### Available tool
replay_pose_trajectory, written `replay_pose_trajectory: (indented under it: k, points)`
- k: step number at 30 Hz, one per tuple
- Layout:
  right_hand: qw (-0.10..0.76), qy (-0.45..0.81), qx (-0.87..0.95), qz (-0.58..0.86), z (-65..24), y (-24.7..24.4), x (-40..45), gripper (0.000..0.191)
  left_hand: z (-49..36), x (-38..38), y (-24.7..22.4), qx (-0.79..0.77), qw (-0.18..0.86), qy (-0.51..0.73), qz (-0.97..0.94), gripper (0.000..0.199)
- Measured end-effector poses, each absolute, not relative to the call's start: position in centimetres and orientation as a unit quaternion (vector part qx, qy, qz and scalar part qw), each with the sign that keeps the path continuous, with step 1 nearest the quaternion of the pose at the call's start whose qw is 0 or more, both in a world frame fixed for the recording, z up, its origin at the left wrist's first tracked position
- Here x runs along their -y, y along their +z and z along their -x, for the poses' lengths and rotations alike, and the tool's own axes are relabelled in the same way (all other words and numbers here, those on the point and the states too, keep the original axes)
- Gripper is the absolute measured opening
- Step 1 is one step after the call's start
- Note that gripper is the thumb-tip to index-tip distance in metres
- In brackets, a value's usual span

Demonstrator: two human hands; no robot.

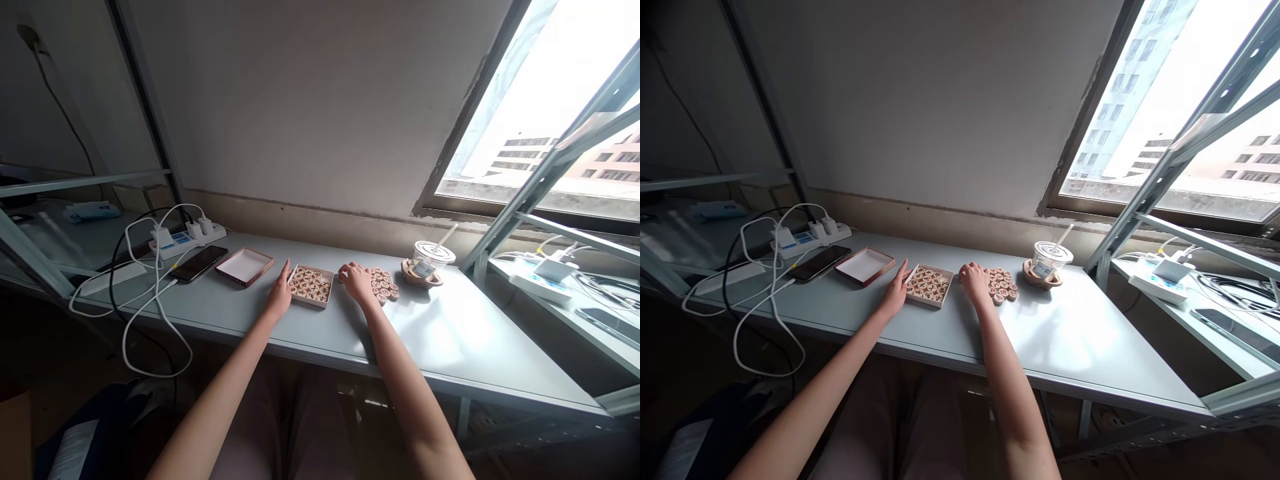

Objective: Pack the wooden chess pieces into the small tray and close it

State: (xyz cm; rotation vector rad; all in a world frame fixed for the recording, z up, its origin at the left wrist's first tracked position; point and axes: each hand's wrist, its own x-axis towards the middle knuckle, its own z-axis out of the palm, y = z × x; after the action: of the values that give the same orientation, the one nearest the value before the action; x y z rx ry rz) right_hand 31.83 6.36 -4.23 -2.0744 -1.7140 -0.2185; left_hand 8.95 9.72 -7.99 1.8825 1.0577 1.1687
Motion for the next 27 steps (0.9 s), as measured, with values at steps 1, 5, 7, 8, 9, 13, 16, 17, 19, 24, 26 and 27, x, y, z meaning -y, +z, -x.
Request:
replay_pose_trajectory:
  k: [1, 5, 7, 8, 9, 13, 16, 17, 19, 24, 26, 27]
  points:
    - [0.205, -0.106, 0.624, 0.746, -31.6, -4.2, -6.2, 0.018, -8.9, -9.8, -8.0, -0.409, 0.337, 0.446, -0.721, 0.068]
    - [0.17, -0.124, 0.658, 0.723, -31.2, -3.8, -5.7, 0.02, -8.9, -9.9, -8.0, -0.407, 0.331, 0.444, -0.726, 0.061]
    - [0.143, -0.13, 0.656, 0.729, -31.6, -3.8, -5.6, 0.022, -8.9, -9.9, -7.9, -0.402, 0.319, 0.433, -0.741, 0.055]
    - [0.133, -0.141, 0.645, 0.739, -32.0, -3.9, -5.6, 0.023, -8.9, -10.0, -7.9, -0.399, 0.311, 0.428, -0.749, 0.052]
    - [0.128, -0.154, 0.631, 0.75, -32.4, -4.0, -5.6, 0.022, -9.0, -10.0, -7.9, -0.396, 0.303, 0.426, -0.755, 0.05]
    - [0.182, -0.158, 0.603, 0.761, -33.0, -3.8, -5.6, 0.021, -8.9, -10.1, -8.0, -0.403, 0.286, 0.429, -0.756, 0.05]
    - [0.234, -0.118, 0.677, 0.688, -31.8, -3.3, -5.4, 0.025, -8.9, -10.1, -8.1, -0.408, 0.287, 0.421, -0.757, 0.049]
    - [0.23, -0.104, 0.706, 0.661, -31.2, -3.1, -5.3, 0.026, -8.9, -10.2, -8.1, -0.406, 0.285, 0.421, -0.759, 0.049]
    - [0.199, -0.079, 0.747, 0.629, -30.0, -2.9, -5.0, 0.027, -8.8, -10.2, -8.3, -0.398, 0.279, 0.427, -0.762, 0.048]
    - [0.18, -0.045, 0.754, 0.631, -28.9, -3.0, -4.8, 0.022, -8.8, -10.4, -8.5, -0.392, 0.275, 0.437, -0.762, 0.047]
    - [0.199, -0.032, 0.745, 0.635, -29.0, -2.9, -4.9, 0.021, -8.8, -10.4, -8.4, -0.396, 0.278, 0.43, -0.762, 0.046]
    - [0.209, -0.022, 0.742, 0.637, -29.2, -2.9, -5.0, 0.02, -8.8, -10.4, -8.3, -0.401, 0.282, 0.423, -0.762, 0.045]
